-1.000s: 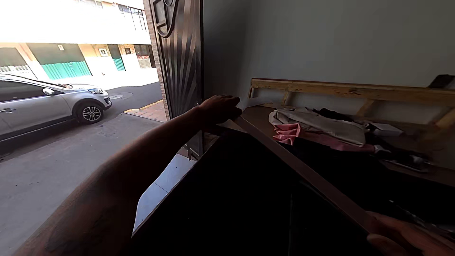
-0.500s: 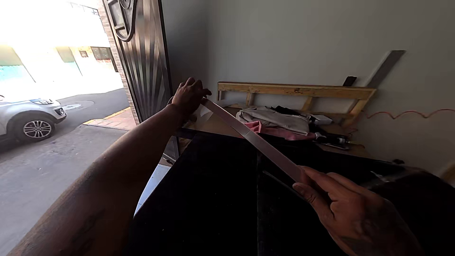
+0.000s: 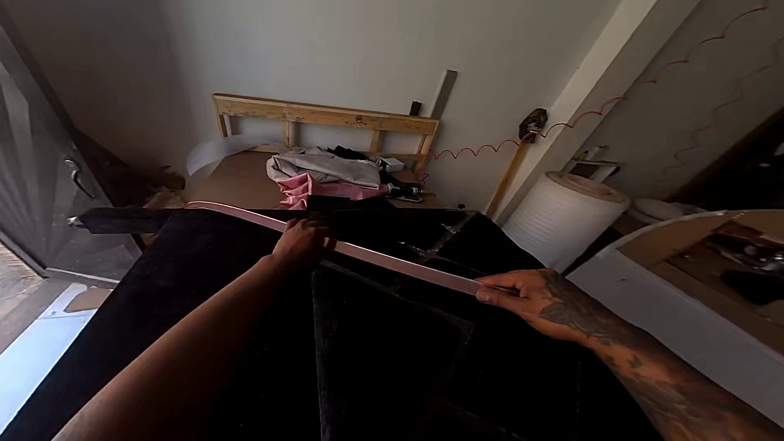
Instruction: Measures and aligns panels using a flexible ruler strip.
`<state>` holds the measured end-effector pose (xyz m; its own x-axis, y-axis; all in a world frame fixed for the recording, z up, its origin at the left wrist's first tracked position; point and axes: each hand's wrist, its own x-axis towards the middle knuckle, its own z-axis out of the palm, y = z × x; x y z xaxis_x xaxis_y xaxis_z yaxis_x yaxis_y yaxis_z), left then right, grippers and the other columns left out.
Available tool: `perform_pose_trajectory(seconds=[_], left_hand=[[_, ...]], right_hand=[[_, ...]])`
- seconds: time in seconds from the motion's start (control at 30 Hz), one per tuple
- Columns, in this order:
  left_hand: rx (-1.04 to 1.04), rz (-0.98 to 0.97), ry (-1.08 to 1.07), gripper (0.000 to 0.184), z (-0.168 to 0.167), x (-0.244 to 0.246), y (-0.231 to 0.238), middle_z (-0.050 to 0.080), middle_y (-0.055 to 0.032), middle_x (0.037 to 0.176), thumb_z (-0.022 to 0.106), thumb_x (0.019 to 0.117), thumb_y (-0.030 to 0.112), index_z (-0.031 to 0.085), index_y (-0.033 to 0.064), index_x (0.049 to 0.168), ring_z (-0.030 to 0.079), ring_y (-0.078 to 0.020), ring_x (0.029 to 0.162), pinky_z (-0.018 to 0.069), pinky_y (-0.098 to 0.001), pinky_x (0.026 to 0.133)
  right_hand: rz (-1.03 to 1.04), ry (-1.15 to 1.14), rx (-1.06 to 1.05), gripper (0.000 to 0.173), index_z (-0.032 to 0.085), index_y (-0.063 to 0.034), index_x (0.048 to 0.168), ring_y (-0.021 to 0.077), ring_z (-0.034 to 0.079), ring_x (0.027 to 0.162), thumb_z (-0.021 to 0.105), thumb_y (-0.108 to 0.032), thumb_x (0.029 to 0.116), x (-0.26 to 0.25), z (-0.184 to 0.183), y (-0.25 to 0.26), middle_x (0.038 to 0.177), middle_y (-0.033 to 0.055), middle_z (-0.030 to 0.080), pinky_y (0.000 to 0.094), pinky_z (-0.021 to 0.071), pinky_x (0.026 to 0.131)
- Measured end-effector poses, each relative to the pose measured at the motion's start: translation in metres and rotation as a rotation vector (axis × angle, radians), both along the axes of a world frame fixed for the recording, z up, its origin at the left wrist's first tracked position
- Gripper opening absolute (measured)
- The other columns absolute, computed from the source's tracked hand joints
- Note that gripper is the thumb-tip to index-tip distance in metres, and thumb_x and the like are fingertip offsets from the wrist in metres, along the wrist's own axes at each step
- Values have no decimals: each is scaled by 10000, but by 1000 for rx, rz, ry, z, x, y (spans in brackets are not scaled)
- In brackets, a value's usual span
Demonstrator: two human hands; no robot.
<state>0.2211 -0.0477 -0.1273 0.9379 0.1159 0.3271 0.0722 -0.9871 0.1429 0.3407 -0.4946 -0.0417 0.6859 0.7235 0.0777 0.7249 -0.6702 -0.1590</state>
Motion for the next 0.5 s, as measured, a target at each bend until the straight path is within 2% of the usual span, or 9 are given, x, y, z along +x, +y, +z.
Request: perform_pose_trajectory(seconds=[0.07,0.13,0.2,0.27,0.3,0.33,0.4,0.5], left_hand=[[-67,33,11,314,-30,11,-5,713,5,1249,690,964,371,716,331,1275,607,-233,1262,380,-557,1147],[-164,97,31,456,-59,17,-1,648,32,1396,748,915,447,665,355,1353,503,-247,1403,299,-638,1185],[-251,111,51,567,-80,22,8,562,42,1508,750,878,545,620,385,1406,393,-264,1493,220,-690,1198],[-315,63,113,529,-92,25,13,523,60,1545,702,885,634,647,428,1369,347,-256,1520,167,-708,1206],[-329,27,133,462,-95,28,12,542,61,1528,666,916,634,681,424,1328,374,-247,1505,188,-701,1203],[-327,-5,134,401,-98,30,9,579,59,1491,628,950,619,714,412,1283,431,-232,1467,247,-673,1194],[-283,-33,115,313,-99,36,-4,679,58,1351,588,1001,551,766,376,1190,574,-197,1333,410,-592,1132],[-244,32,140,238,-88,48,-30,741,22,1162,660,973,502,805,342,1073,640,-234,1194,513,-543,1015]], right_hand=[[-22,35,-20,400,762,-349,1197,107,707,993,589,-626,964,12,-37,-2,1068,-70,759,485,575,902],[-51,84,-5,419,747,-322,1237,138,692,1028,574,-605,982,17,-79,-2,1086,-36,744,478,559,944],[-70,94,43,455,727,-303,1289,159,690,994,564,-601,986,20,-115,3,1064,-11,739,459,562,924],[-104,125,95,456,714,-254,1285,177,686,926,603,-574,980,23,-138,13,1030,17,725,458,572,879],[-121,135,117,426,712,-242,1241,167,685,888,626,-561,972,26,-148,18,997,9,715,454,581,849],[-131,145,141,388,710,-236,1192,158,675,853,647,-545,966,28,-156,23,966,-1,702,448,582,818],[-124,121,185,328,715,-246,1126,141,662,821,667,-524,959,35,-169,36,936,-20,685,430,582,778],[-76,68,244,281,735,-244,1122,145,667,843,681,-472,967,41,-182,60,947,-9,685,423,585,783]])
